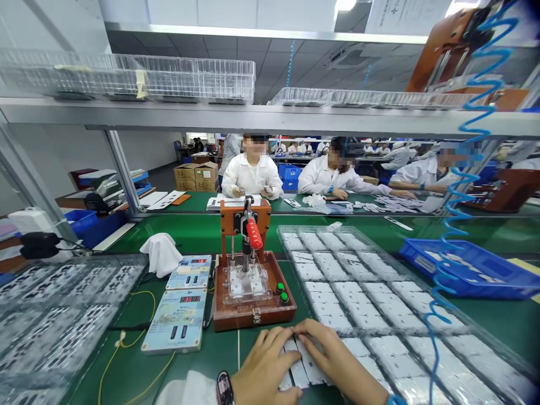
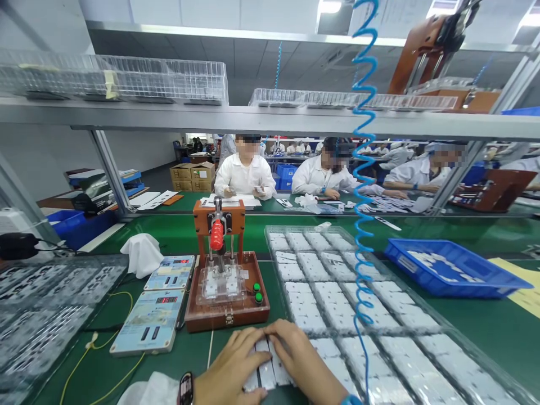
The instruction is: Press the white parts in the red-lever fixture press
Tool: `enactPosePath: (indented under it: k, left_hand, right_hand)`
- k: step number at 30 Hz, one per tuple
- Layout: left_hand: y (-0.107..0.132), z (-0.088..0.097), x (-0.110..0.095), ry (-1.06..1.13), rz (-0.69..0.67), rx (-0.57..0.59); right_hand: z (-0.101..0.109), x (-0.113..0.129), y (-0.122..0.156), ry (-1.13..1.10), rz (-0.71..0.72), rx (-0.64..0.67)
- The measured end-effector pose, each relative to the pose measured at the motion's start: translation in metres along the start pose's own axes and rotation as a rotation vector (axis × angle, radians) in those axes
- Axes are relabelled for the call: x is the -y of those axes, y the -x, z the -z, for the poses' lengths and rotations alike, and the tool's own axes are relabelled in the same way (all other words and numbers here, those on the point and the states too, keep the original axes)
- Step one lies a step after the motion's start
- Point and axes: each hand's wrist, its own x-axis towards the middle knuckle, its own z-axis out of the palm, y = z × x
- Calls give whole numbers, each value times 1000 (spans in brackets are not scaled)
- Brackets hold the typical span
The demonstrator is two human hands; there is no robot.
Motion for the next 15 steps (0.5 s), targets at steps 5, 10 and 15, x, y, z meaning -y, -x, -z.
enactPosePath:
  k: [5, 10, 15]
  left_hand:
    - [0, 1, 2, 41, -23, 3]
    - [3, 5, -2, 58, -19, -31]
    - [4, 5, -4, 51, -8, -61]
  right_hand:
    - [-2, -5, 0, 8, 22, -18]
    - [-3, -1, 0, -55, 131, -151]
    - [18, 52, -22, -72, 398, -515]
